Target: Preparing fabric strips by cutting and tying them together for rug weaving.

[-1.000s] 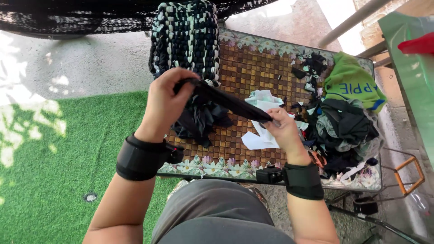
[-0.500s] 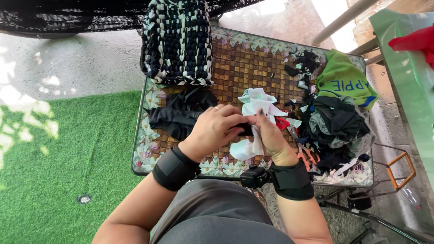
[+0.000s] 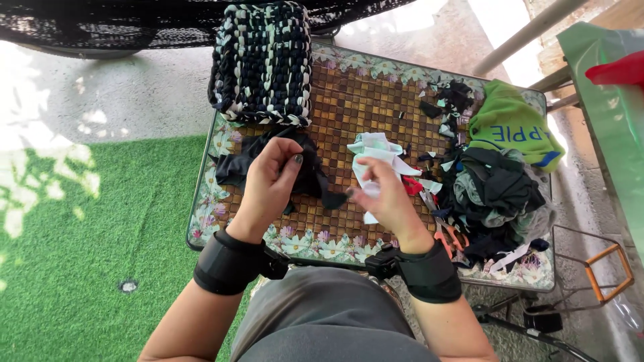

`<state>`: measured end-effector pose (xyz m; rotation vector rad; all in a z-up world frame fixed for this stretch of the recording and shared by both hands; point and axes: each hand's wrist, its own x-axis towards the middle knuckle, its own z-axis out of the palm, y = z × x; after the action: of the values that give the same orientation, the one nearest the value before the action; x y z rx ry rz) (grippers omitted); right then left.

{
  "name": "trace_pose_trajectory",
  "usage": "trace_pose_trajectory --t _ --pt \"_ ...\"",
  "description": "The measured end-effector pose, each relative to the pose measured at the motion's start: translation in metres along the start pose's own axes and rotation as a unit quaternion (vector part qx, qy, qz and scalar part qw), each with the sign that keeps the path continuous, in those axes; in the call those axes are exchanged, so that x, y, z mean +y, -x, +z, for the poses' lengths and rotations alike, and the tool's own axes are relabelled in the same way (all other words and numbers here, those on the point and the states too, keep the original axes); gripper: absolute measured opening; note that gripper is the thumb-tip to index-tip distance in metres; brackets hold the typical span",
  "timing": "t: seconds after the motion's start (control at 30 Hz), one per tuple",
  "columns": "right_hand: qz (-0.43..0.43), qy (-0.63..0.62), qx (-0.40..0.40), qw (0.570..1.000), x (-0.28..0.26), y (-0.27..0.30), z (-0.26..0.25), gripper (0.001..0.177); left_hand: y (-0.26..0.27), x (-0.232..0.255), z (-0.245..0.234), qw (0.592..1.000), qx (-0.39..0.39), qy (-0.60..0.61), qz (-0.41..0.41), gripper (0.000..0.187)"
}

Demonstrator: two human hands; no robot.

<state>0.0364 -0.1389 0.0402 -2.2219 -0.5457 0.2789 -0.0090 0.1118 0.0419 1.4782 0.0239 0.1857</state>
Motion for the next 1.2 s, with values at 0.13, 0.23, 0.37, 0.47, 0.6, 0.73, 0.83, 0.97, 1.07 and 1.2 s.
trace_pose_trajectory --t 0.13,0.23,0.37,0.47,0.6,0.73,0.83,0.97,1.07,1.2 --pt "-0.032 -0.273 0.011 0.961 0.021 0.005 -0.016 0.028 0.007 0.019 0.016 1.0 -0.024 0.01 0.009 0.015" --pt "-0.027 -0.499 0.006 0.866 0.003 0.005 -0.036 0.029 0.008 0.034 0.038 0.997 -0.074 -0.01 -0.018 0.021" --pt "-0.039 -0.555 0.007 0.831 0.002 0.01 -0.047 0.024 0.005 0.045 0.07 0.978 -0.15 -0.142 -0.002 0.033" --pt "-0.055 -0.557 0.001 0.829 0.007 0.015 -0.053 0.025 0.007 0.029 0.087 0.957 -0.19 -0.218 -0.007 0.033" --pt "-0.119 -0.369 0.008 0.922 0.019 0.018 -0.063 0.034 0.002 -0.01 0.094 0.974 -0.188 -0.127 -0.019 0.02" --pt "-0.036 -0.316 -0.069 0.946 0.036 0.024 -0.062 0.056 -0.006 -0.002 0.082 0.987 -0.157 -0.014 -0.02 0.016" --pt "-0.039 -0.156 -0.095 0.982 0.075 0.031 -0.058 0.029 -0.01 0.005 0.07 0.992 -0.119 -0.029 -0.014 0.016" --pt "0.084 -0.214 -0.126 0.965 0.119 0.04 -0.071 0.017 -0.009 0.002 0.051 0.997 -0.052 -0.06 -0.006 0.018" --pt "0.101 -0.221 -0.092 0.966 0.141 0.047 -0.087 0.016 -0.005 0.007 0.049 0.99 -0.012 -0.141 -0.001 0.018" --pt "-0.095 -0.295 0.046 0.95 0.093 0.046 -0.119 0.021 0.0 0.034 0.058 0.973 0.013 -0.23 -0.003 0.018"
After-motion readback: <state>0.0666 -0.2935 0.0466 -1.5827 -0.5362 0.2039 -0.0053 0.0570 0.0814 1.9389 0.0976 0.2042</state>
